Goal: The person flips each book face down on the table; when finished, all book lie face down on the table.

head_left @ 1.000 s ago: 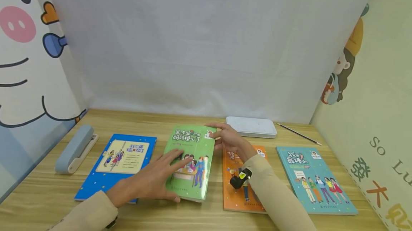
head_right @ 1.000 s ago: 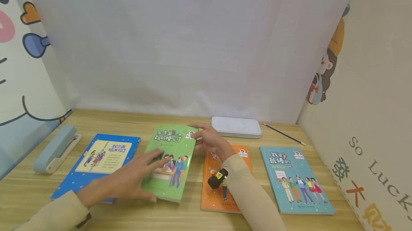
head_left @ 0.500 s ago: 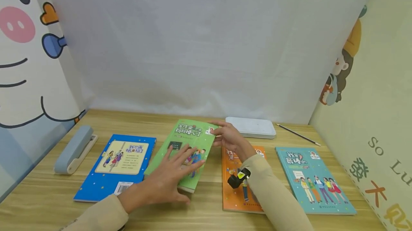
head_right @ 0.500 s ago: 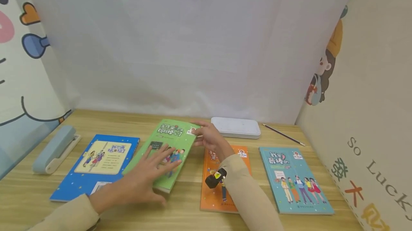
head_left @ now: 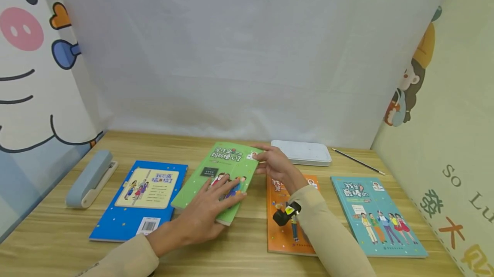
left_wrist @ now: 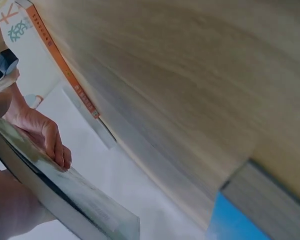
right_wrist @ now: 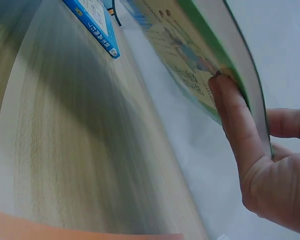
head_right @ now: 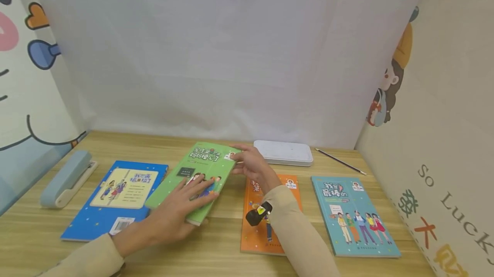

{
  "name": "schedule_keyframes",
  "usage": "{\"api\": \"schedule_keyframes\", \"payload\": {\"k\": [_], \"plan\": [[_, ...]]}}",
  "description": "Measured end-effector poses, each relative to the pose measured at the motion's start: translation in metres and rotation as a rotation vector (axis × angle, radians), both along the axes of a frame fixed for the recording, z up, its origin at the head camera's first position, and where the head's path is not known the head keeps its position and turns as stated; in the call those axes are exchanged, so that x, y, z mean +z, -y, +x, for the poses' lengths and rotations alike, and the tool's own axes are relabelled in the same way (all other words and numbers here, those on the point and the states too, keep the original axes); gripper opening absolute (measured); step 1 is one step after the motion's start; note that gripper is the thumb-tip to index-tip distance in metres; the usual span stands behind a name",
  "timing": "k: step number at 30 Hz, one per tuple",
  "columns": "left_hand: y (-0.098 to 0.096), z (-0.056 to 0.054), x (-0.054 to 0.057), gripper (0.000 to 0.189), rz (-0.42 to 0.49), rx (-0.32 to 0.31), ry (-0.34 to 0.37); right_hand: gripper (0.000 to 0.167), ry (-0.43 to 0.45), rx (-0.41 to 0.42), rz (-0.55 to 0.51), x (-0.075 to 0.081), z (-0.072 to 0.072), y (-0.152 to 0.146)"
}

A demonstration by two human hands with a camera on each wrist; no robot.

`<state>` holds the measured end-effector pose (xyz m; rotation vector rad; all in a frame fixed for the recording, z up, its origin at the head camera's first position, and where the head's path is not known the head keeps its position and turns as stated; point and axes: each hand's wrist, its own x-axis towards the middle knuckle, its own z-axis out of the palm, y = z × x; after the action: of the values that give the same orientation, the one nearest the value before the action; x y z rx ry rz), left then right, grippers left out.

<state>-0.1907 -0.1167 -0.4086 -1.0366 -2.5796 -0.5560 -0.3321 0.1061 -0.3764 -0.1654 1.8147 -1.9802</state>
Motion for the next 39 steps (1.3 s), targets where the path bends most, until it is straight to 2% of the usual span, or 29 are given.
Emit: {"api": "schedule_keyframes", "payload": {"k": [7, 13, 17, 22, 27, 32, 39], "plan": [[-0.004, 0.004, 0.007, 0.077, 0.099, 0.049, 0.045, 0.047, -0.018, 0.000, -0.001, 0.005, 0.002, 0.000], [-0.007, 0.005, 0.016, 0.081, 0.213, 0.085, 0.035, 0.047, -0.039, -0.012, -0.005, 0.011, 0.002, 0.000], [-0.008, 0.006, 0.024, 0.081, 0.289, 0.102, 0.060, 0.047, -0.039, -0.021, -0.010, 0.015, 0.004, -0.001], [-0.007, 0.005, 0.039, 0.063, 0.360, 0.139, 0.069, 0.046, -0.045, -0.020, 0.000, 0.022, 0.005, 0.001], [-0.004, 0.004, 0.053, 0.048, 0.364, 0.179, 0.096, 0.045, -0.071, -0.026, 0.019, 0.027, 0.005, 0.003], [-0.001, 0.003, 0.053, 0.047, 0.416, 0.165, 0.118, 0.041, -0.071, -0.035, 0.037, 0.030, 0.005, 0.005], [0.002, 0.000, 0.048, 0.044, 0.462, 0.131, 0.031, 0.035, -0.091, -0.023, 0.047, 0.034, 0.006, 0.006]]}}
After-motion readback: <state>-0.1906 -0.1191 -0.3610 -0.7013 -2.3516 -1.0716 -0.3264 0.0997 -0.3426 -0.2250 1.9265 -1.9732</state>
